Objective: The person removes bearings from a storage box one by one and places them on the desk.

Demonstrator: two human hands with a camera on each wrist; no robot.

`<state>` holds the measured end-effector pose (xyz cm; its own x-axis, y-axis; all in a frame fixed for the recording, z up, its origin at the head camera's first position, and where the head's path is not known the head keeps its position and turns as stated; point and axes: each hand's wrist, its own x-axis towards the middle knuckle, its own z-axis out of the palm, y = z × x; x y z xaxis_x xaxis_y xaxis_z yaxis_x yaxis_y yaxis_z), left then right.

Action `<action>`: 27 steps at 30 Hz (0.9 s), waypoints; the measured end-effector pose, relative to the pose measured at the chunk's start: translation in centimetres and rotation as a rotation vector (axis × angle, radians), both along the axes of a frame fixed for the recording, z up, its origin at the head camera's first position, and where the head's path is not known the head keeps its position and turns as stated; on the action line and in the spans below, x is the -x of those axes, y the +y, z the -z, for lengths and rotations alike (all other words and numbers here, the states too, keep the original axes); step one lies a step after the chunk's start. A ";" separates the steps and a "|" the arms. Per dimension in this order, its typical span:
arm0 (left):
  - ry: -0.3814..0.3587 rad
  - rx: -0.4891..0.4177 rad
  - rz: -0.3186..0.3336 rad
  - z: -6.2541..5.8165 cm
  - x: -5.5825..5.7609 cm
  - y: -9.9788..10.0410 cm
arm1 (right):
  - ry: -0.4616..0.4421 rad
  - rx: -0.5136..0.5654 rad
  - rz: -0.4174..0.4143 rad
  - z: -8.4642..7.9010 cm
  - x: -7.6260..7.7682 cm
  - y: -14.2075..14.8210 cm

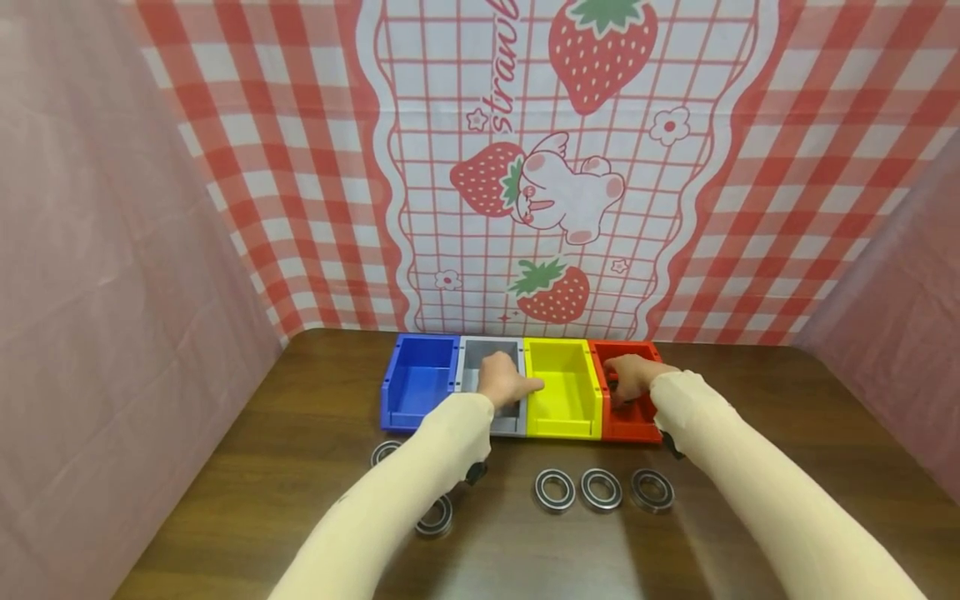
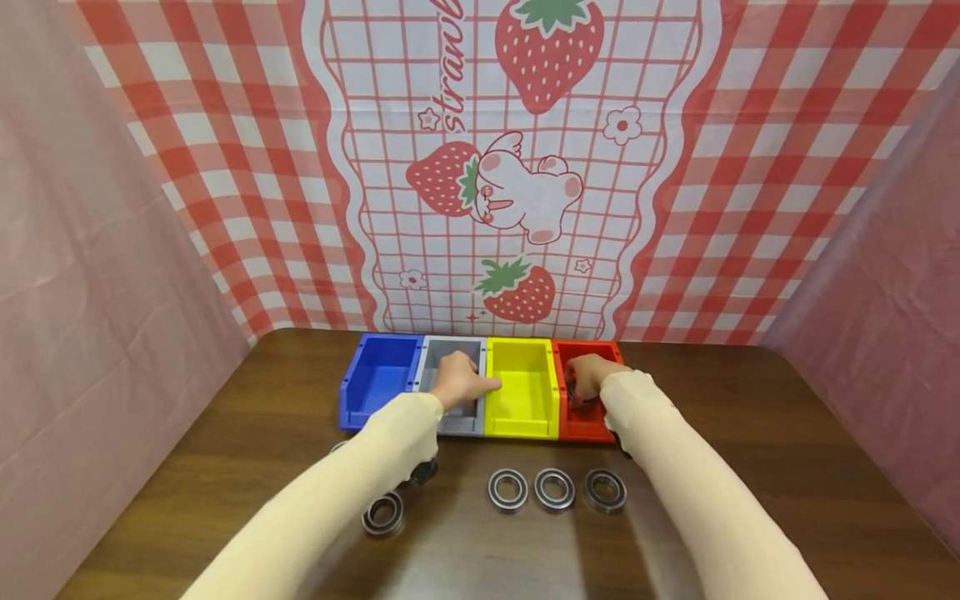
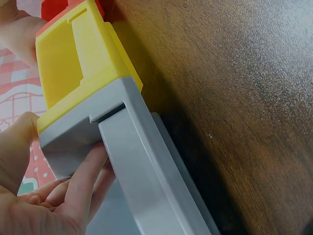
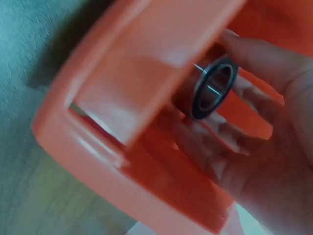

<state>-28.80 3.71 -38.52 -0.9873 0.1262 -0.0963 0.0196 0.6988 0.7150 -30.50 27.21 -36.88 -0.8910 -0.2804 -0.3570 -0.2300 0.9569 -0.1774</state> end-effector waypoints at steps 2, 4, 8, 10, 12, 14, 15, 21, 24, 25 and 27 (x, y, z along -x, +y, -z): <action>-0.002 -0.008 0.001 0.0 0.0 0.0 | 0.035 0.011 -0.006 0.3 -0.1 0.1; -0.003 -0.009 -0.001 0.0 0.0 0.0 | 0.073 0.020 -0.023 0.7 -0.1 0.1; -0.006 -0.007 -0.008 0.1 0.2 0.1 | 0.102 0.027 -0.004 1.4 -0.1 0.1; -0.009 -0.008 -0.008 0.2 0.2 0.1 | 0.102 0.024 0.028 1.6 -0.1 0.1; -0.009 -0.007 -0.004 0.2 0.2 0.1 | 0.121 0.011 0.042 1.8 -0.1 0.2; -0.001 -0.006 -0.004 0.1 0.1 0.0 | 0.158 -0.003 0.031 1.9 -0.2 0.2; 0.002 -0.003 -0.005 0.1 0.0 0.0 | 0.176 -0.009 0.027 1.9 -0.3 0.3; 0.009 0.009 -0.010 0.0 -0.2 0.0 | 0.284 -0.022 -0.026 1.7 -1.1 0.7; -0.006 -0.006 -0.006 0.0 -0.1 0.0 | 0.347 -0.016 -0.066 1.4 -1.6 0.8; -0.010 -0.009 -0.006 0.1 -0.1 0.0 | 0.369 -0.008 -0.075 1.4 -1.8 0.8; -0.009 -0.012 -0.005 0.0 -0.1 0.0 | 0.413 0.005 -0.097 1.4 -2.1 0.9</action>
